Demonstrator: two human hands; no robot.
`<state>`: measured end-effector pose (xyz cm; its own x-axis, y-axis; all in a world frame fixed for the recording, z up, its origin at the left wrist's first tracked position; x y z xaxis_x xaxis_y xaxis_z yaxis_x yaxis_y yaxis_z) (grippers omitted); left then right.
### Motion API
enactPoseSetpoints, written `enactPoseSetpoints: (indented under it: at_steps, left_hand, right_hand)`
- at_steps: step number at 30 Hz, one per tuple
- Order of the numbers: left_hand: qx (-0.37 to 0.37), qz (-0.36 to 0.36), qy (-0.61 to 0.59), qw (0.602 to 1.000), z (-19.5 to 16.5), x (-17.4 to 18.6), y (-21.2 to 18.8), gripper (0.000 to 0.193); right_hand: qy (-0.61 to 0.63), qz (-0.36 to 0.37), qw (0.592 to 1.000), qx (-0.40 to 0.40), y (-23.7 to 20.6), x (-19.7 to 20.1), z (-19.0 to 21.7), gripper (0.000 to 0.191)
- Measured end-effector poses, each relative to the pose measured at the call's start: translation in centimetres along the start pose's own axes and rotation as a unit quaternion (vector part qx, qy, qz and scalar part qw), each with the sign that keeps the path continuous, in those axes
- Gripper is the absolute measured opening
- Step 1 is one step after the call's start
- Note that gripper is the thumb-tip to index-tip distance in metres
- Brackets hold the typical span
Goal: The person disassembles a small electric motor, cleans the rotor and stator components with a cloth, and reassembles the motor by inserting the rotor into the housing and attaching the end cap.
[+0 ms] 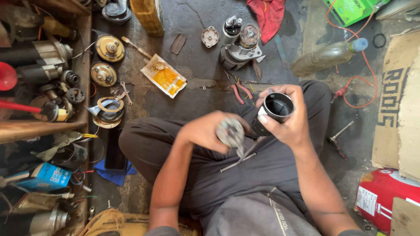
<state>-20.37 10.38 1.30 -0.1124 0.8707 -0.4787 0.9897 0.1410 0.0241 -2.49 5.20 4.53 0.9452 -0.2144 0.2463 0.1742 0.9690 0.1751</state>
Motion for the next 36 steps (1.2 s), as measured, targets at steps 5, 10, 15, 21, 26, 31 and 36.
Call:
enactPoseSetpoints:
  at_steps: [5,10,15,21,26,31,36]
  left_hand:
    - [-0.158,-0.126,-0.127,0.971,-1.9,2.8,-1.0,0.048]
    - [-0.294,-0.177,-0.235,0.91,-0.8,3.8,0.1,0.024]
    - [-0.276,-0.178,-0.297,0.897,0.7,4.6,2.8,0.022]
    - [-0.227,-0.207,-0.354,0.883,1.9,4.4,5.4,0.022]
    - [-0.175,-0.244,-0.368,0.88,0.9,3.5,6.3,0.021]
    - [-0.17,-0.251,-0.35,0.886,-0.3,3.5,6.8,0.017]
    - [-0.154,-0.285,-0.265,0.908,0.1,3.7,6.5,0.014]
  right_hand:
    - [-0.182,-0.108,0.977,0.026,-1.2,-1.5,1.6,0.07]
    - [-0.184,-0.109,0.977,0.016,-1.5,-2.5,1.7,0.06]
    - [-0.244,-0.08,0.966,0.003,-3.1,-4.3,0.6,0.055]
    - [-0.207,-0.08,0.974,-0.053,-5.4,-5.5,-1.0,0.052]
    - [-0.257,-0.043,0.963,0.07,-4.8,-5.0,-0.2,0.034]
    - [-0.172,-0.015,0.985,-0.002,-4.5,-5.2,-1.7,0.029]
    - [-0.149,-0.011,0.989,0.005,-4.5,-5.7,-1.7,0.028]
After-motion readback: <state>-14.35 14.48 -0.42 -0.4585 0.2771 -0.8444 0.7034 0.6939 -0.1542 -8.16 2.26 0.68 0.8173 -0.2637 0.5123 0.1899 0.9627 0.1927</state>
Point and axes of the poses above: each hand's wrist, its own y-axis towards the middle knuckle, its own x-axis out of the back of the hand, z = x × y, the point moved 7 cm from there along y, towards the middle knuckle, and after that the axes turned 8 degrees about -y, right-handed, at the moved point
